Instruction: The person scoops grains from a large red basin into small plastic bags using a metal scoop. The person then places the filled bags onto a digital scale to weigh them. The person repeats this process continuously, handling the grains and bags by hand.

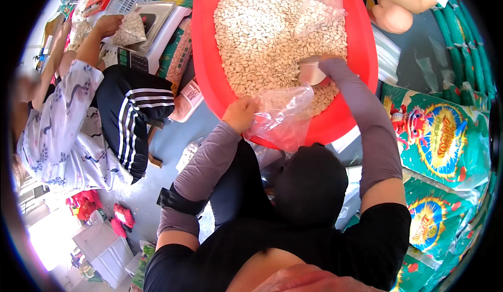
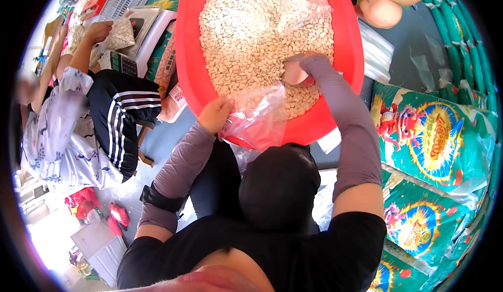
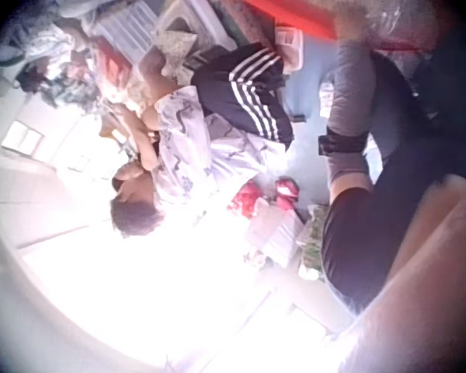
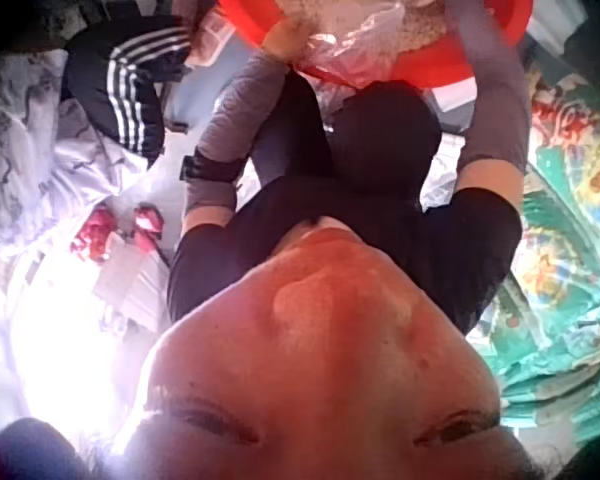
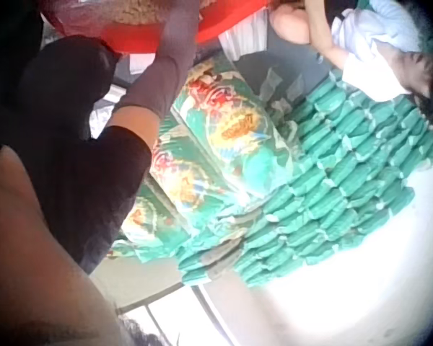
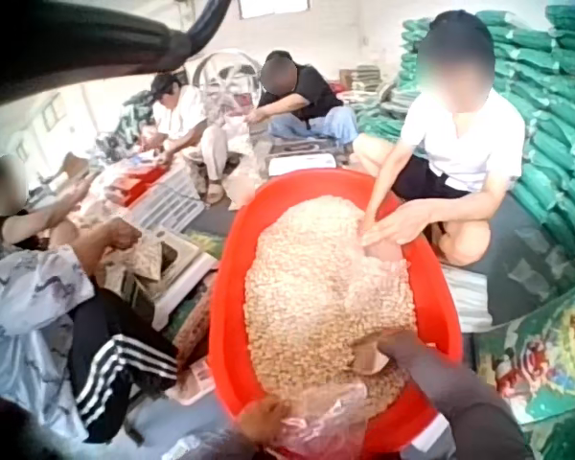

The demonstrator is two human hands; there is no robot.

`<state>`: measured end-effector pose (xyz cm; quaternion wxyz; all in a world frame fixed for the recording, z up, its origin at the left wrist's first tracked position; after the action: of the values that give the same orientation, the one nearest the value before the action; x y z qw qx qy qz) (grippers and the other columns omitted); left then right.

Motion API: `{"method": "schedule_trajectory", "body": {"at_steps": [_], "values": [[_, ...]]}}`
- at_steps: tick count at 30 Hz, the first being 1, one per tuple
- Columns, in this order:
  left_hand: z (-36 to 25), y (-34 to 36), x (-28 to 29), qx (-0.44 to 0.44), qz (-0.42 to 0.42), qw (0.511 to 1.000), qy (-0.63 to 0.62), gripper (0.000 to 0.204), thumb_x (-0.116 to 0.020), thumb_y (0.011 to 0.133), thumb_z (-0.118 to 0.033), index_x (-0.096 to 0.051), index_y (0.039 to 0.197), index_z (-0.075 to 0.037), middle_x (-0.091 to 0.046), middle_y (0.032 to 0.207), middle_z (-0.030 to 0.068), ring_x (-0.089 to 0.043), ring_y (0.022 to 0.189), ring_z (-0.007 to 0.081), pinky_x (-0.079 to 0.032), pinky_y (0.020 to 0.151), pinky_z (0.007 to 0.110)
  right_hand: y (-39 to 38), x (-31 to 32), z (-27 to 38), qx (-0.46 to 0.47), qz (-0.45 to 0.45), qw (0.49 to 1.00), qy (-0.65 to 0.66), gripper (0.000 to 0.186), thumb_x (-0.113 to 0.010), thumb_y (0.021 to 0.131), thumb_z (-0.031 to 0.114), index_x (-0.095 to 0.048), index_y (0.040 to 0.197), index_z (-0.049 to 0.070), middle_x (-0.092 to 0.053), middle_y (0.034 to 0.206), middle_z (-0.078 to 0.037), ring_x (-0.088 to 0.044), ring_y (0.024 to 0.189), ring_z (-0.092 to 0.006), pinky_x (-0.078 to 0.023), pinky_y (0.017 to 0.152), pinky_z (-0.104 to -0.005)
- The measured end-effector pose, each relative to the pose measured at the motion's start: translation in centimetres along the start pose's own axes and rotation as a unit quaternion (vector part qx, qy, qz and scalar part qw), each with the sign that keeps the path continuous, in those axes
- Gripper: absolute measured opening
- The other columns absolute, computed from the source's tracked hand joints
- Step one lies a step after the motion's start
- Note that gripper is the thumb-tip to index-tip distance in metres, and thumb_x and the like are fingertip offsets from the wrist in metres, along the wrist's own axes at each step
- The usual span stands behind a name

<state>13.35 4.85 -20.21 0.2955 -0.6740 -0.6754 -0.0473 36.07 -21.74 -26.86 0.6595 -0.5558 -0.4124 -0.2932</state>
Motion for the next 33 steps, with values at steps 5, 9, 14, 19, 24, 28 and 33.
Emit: {"method": "schedule_trajectory", "body": {"at_steps": [5,9,14,19,24,28,33], "values": [[-3.1,-1.4,1.0,-0.011,-0.064,0.994,-0.09,0.005,-0.045,0.087,-0.005,-0.05,0.088,-0.006,-0.054,0.075,0.0056,-0.055,0.059,0.0126,-0.046,0.055,0.029,-2.8,9.0,-3.6,-0.047,-0.045,0.995,-0.073,0.033,-0.046,0.078,0.023,-0.065,0.098,0.003,-0.063,0.098,-0.02,-0.062,0.095,-0.0305,-0.048,0.079,-0.0392],[-3.6,-1.5,1.4,0.016,0.02,0.996,-0.08,0.015,-0.042,0.083,0.005,-0.053,0.088,-0.005,-0.054,0.078,0.007,-0.057,0.068,0.0166,-0.047,0.06,0.031,-3.4,11.2,-4.1,-0.061,-0.072,0.994,-0.061,0.034,-0.05,0.077,0.026,-0.066,0.098,0.006,-0.064,0.098,-0.018,-0.062,0.097,-0.0269,-0.048,0.081,-0.0355],[-4.3,-1.6,1.3,-0.163,-0.063,0.982,0.066,0.016,-0.052,0.079,-0.002,-0.059,0.094,-0.005,-0.058,0.091,0.0149,-0.06,0.08,0.0296,-0.049,0.07,0.035,-2.0,9.4,0.1,-0.131,-0.054,0.99,0.023,0.04,-0.051,0.078,0.033,-0.063,0.102,0.004,-0.061,0.107,-0.019,-0.061,0.098,-0.0304,-0.047,0.082,-0.036],[-5.4,-2.1,1.5,-0.125,-0.041,0.984,0.123,0.019,-0.059,0.077,-0.011,-0.059,0.095,-0.005,-0.059,0.093,0.0132,-0.059,0.086,0.0282,-0.048,0.074,0.035,4.2,5.6,-1.8,-0.087,-0.032,0.995,0.031,0.05,-0.049,0.084,0.043,-0.056,0.117,0.006,-0.058,0.115,-0.018,-0.057,0.105,-0.0302,-0.047,0.084,-0.0374],[-4.7,-1.2,0.6,-0.23,-0.089,0.95,0.192,0.027,-0.063,0.071,-0.01,-0.059,0.098,-0.004,-0.059,0.093,0.013,-0.057,0.09,0.03,-0.047,0.077,0.038,5.4,0.9,-4.3,-0.145,-0.015,0.96,0.238,0.055,-0.042,0.09,0.047,-0.05,0.124,0.004,-0.059,0.113,-0.016,-0.058,0.095,-0.0269,-0.047,0.078,-0.0409],[-1.7,-0.6,-1.1,-0.145,-0.036,0.975,0.167,0.035,-0.057,0.073,-0.014,-0.054,0.107,-0.005,-0.058,0.102,0.0162,-0.058,0.091,0.035,-0.047,0.079,0.043,8.7,-8.5,0.1,-0.082,-0.021,0.964,0.253,0.049,-0.041,0.091,0.036,-0.04,0.13,0.006,-0.057,0.115,-0.017,-0.059,0.089,-0.0265,-0.047,0.07,-0.0382],[-3.8,-1.2,-0.6,-0.128,-0.04,0.974,0.184,0.051,-0.052,0.07,-0.002,-0.047,0.12,-0.007,-0.048,0.116,0.0138,-0.056,0.096,0.0348,-0.047,0.08,0.042,11.1,-13.3,5.4,-0.128,-0.005,0.914,0.386,0.048,-0.039,0.092,0.023,-0.027,0.136,0.009,-0.054,0.117,-0.019,-0.06,0.081,-0.026,-0.047,0.059,-0.0349]]}}
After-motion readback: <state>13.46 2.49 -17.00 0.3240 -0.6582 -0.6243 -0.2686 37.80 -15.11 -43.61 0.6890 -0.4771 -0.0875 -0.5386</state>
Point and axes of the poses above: each hand's wrist, its own y-axis towards the middle knuckle, its own x-axis out of the back of the hand, z = x × y, the point moved 4 cm from there along y, towards the middle knuckle
